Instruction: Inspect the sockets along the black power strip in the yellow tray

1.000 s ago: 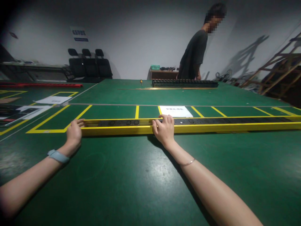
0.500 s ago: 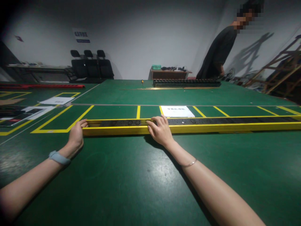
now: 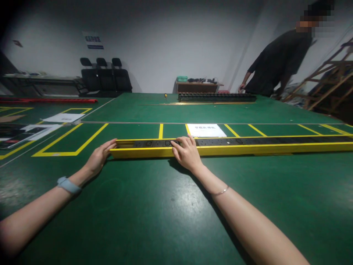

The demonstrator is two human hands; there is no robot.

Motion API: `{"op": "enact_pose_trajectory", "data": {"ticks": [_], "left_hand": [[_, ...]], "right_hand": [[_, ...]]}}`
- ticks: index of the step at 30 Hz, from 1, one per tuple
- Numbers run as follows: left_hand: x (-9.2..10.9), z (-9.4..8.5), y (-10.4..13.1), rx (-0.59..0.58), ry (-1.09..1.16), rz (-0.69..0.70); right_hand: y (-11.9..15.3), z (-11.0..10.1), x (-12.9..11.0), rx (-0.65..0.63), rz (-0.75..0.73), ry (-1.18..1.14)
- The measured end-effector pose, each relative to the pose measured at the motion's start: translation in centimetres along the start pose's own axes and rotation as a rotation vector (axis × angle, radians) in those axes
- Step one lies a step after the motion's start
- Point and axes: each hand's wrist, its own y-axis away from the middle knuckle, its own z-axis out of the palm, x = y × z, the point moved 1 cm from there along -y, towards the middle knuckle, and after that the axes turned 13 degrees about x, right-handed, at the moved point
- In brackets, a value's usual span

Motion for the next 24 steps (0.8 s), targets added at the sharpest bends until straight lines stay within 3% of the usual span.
{"op": "enact_pose_trajectory", "data": {"ticks": [11,18,24], "left_hand": [[-0.6,0.1,-0.9,0.043,-0.051,0.055],[-0.7,0.0,-0.9,0.081,-0.045,0.004],[-0.7,-0.7,-1.4,0.12,-0.094,0.045]], "right_hand": [[0.4,-0.6,2.0,0.055,0.143,0.066],[0.5,-0.9,1.5,0.029,0.095,0.053],[0.9,-0.7,2.4,0.078,0.176,0.086]]}}
